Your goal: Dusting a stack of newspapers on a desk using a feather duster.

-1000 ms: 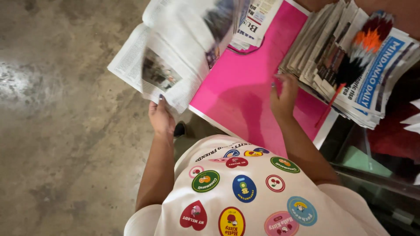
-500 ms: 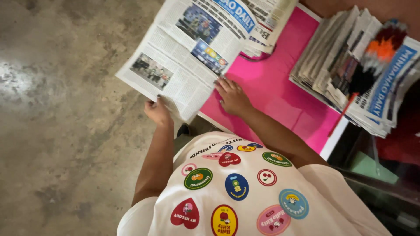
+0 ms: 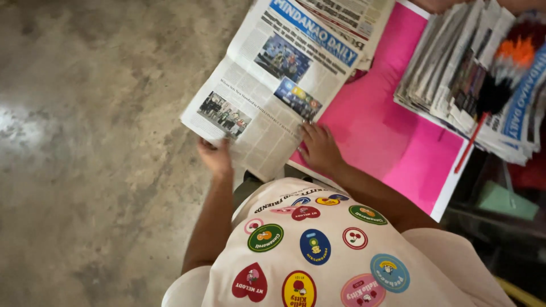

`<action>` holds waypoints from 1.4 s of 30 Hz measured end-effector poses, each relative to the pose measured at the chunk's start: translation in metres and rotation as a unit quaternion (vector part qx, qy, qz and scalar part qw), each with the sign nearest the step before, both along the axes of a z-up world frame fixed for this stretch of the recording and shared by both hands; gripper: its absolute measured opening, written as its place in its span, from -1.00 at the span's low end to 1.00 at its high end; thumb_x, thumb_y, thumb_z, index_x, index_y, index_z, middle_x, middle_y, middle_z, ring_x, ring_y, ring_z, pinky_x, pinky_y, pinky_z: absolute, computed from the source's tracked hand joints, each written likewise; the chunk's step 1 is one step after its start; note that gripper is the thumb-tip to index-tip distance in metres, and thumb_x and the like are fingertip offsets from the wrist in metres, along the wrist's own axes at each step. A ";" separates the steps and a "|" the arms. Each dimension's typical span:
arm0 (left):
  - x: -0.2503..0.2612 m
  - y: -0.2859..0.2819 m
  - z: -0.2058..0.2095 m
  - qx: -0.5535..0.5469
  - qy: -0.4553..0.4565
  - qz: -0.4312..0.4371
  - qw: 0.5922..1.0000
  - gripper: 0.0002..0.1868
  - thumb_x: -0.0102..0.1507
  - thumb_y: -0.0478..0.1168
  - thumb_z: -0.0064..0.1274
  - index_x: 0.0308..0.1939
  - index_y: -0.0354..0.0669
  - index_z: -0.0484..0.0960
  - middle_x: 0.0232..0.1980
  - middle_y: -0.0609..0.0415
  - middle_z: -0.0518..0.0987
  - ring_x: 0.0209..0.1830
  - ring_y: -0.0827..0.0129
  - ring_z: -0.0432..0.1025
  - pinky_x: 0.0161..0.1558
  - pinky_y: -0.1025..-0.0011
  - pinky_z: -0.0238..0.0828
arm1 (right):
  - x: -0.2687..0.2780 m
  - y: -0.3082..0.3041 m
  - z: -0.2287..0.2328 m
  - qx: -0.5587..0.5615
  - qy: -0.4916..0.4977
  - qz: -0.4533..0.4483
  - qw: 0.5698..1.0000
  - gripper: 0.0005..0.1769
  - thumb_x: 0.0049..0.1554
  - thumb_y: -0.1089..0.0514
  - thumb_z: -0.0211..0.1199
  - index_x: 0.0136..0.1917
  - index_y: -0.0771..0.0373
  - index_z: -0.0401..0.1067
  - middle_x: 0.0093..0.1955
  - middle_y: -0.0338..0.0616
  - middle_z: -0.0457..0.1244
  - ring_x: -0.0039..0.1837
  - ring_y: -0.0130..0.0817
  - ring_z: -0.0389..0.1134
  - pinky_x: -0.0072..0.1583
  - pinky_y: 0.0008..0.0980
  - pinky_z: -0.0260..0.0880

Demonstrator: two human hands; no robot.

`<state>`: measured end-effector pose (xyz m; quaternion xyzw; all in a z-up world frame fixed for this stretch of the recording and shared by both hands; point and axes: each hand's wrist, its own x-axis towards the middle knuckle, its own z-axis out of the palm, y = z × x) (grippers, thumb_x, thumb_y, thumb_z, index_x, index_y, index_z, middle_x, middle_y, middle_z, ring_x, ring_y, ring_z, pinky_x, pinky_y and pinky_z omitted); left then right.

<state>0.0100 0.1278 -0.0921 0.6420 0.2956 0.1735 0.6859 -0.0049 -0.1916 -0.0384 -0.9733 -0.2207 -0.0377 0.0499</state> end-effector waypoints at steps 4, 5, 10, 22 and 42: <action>0.040 0.035 0.028 0.106 0.045 -0.047 0.992 -0.27 0.28 -0.34 0.31 0.46 -0.18 0.28 0.16 -0.06 0.61 0.12 0.36 0.42 0.12 0.45 0.26 | -0.038 0.010 -0.018 -0.003 -0.022 0.007 1.000 -0.35 0.21 -0.26 0.06 0.37 0.20 0.41 0.43 0.02 0.21 0.43 0.01 0.21 0.43 0.20 0.05; 0.047 0.042 0.045 0.120 0.029 -0.108 0.986 -0.44 0.32 -0.36 0.19 0.39 -0.16 0.38 0.15 -0.10 0.61 0.13 0.28 0.44 0.14 0.37 0.31 | -0.047 0.012 -0.018 0.045 -0.002 0.032 0.998 -0.46 0.23 -0.22 0.04 0.34 0.07 0.45 0.30 -0.12 0.30 0.36 -0.10 0.28 0.38 0.10 0.09; 0.089 0.059 0.051 0.142 -0.041 -0.211 0.966 -0.79 0.31 -0.41 0.16 0.02 -0.18 0.61 -0.05 -0.15 0.64 0.07 0.17 0.53 0.09 0.22 0.45 | -0.036 -0.034 -0.014 0.186 -0.046 -0.019 0.981 -0.35 0.07 -0.12 0.32 0.31 0.30 0.46 0.19 0.20 0.34 0.29 0.20 0.31 0.38 0.13 0.19; 0.098 0.016 0.127 0.204 -0.047 -0.263 0.942 -0.72 0.37 -0.44 0.01 0.17 -0.34 0.59 0.04 -0.33 0.65 0.16 -0.15 0.51 0.16 -0.01 0.41 | 0.023 -0.152 -0.073 0.458 0.120 -0.578 0.665 -0.18 -0.10 -0.09 0.59 0.38 0.07 0.38 -0.02 -0.08 0.37 -0.17 -0.17 0.45 -0.33 -0.29 0.43; 0.055 0.045 0.267 0.107 -0.357 -0.289 0.882 -0.81 0.31 -0.54 0.12 0.00 -0.42 0.57 -0.10 -0.22 0.60 -0.03 0.22 0.50 0.10 0.16 0.51 | -0.044 -0.108 0.163 0.704 -0.159 -0.297 0.625 -0.63 0.00 0.47 0.45 0.07 0.24 0.54 -0.02 -0.11 0.42 0.04 -0.35 0.49 0.16 -0.39 0.50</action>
